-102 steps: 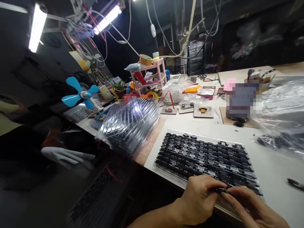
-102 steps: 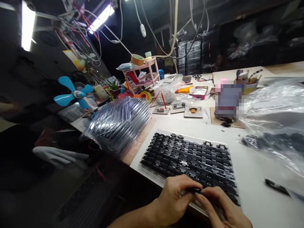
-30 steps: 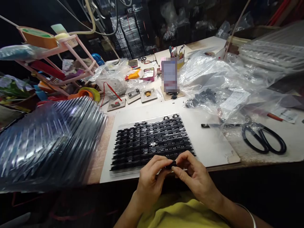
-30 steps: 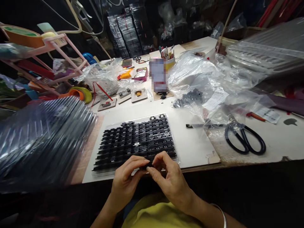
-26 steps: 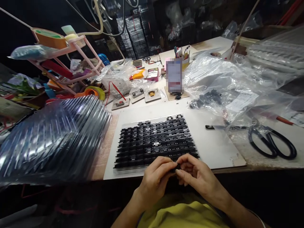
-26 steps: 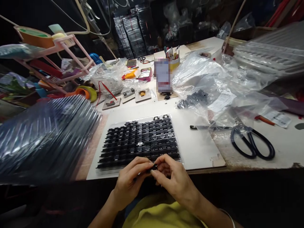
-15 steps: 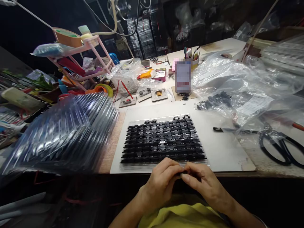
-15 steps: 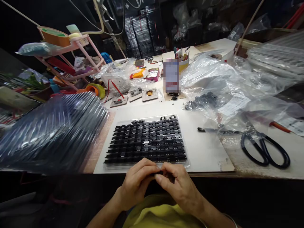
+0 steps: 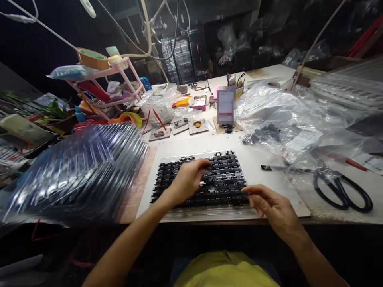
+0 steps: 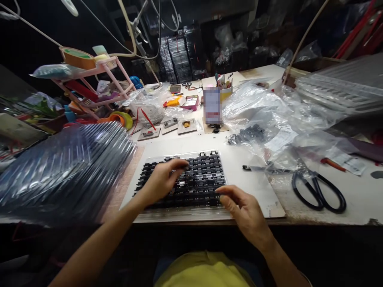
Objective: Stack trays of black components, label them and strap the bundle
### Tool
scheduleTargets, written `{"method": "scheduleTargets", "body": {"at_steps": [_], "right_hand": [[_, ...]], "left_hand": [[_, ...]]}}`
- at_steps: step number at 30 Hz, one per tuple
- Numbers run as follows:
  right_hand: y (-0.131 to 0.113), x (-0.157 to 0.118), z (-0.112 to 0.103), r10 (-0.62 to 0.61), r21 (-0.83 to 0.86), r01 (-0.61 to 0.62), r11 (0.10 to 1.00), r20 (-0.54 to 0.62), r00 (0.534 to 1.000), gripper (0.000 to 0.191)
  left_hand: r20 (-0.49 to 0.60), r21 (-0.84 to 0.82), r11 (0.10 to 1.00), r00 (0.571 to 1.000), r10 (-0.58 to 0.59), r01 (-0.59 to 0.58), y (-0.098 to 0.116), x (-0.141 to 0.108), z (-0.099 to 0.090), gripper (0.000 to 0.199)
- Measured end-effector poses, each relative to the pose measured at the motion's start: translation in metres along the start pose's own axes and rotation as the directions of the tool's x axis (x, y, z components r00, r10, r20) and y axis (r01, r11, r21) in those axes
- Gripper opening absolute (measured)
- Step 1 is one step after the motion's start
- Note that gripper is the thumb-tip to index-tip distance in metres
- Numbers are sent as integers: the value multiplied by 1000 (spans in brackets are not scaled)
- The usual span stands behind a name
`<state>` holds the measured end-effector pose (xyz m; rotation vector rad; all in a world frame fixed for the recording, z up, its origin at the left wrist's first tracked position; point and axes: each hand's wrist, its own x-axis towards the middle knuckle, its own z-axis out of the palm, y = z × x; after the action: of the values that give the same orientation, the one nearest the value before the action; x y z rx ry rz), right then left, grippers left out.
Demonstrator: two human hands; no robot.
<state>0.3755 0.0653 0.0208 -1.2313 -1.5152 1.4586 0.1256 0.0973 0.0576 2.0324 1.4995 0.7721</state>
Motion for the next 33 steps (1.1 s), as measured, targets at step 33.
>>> {"method": "scheduleTargets", "body": {"at_steps": [33], "right_hand": [[-11, -5, -113, -505, -593, 92, 800, -583, 636, 18]], "left_hand": [[165, 426, 880, 975, 152, -210, -31, 111, 44, 31]]}}
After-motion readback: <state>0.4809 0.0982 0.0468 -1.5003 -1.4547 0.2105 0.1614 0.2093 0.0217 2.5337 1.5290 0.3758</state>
